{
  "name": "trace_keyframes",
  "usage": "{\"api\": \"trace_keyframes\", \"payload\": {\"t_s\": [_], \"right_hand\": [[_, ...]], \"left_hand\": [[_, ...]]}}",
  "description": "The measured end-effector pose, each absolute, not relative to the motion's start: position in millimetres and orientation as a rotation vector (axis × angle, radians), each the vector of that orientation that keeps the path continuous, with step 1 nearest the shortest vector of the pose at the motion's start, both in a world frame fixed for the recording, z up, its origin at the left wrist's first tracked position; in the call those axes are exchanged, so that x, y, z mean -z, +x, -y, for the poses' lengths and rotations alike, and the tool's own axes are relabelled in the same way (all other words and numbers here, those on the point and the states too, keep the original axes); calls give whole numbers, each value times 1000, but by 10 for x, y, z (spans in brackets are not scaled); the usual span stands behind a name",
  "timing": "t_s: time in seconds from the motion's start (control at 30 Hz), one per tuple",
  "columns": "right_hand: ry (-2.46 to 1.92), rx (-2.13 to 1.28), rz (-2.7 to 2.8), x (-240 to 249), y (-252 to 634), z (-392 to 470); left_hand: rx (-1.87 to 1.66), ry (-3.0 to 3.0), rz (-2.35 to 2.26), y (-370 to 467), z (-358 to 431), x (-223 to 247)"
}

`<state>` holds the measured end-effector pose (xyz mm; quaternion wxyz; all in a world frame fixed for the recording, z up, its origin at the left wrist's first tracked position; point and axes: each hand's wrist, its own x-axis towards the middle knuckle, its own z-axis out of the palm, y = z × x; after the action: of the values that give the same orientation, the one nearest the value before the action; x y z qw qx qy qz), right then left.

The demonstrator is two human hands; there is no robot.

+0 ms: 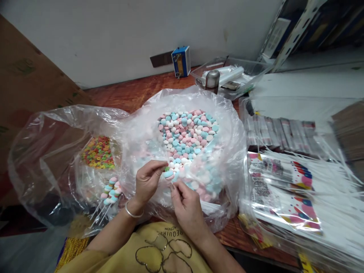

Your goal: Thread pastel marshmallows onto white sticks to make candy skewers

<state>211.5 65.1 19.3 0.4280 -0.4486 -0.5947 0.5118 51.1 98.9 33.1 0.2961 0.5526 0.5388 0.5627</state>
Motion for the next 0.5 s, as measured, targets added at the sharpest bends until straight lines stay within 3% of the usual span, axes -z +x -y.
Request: {"api": "trace_keyframes", "payload": {"t_s": [0.3,0.5], "right_hand": [[-1150,-1343,1288,-59,2183,-792],[-1152,-1520,1012,74,2306,-836]], "left_hand": [[-1290,1567,-1345,679,-1048,-360],[-1106,1967,-1603,457,-1796,-491]]}}
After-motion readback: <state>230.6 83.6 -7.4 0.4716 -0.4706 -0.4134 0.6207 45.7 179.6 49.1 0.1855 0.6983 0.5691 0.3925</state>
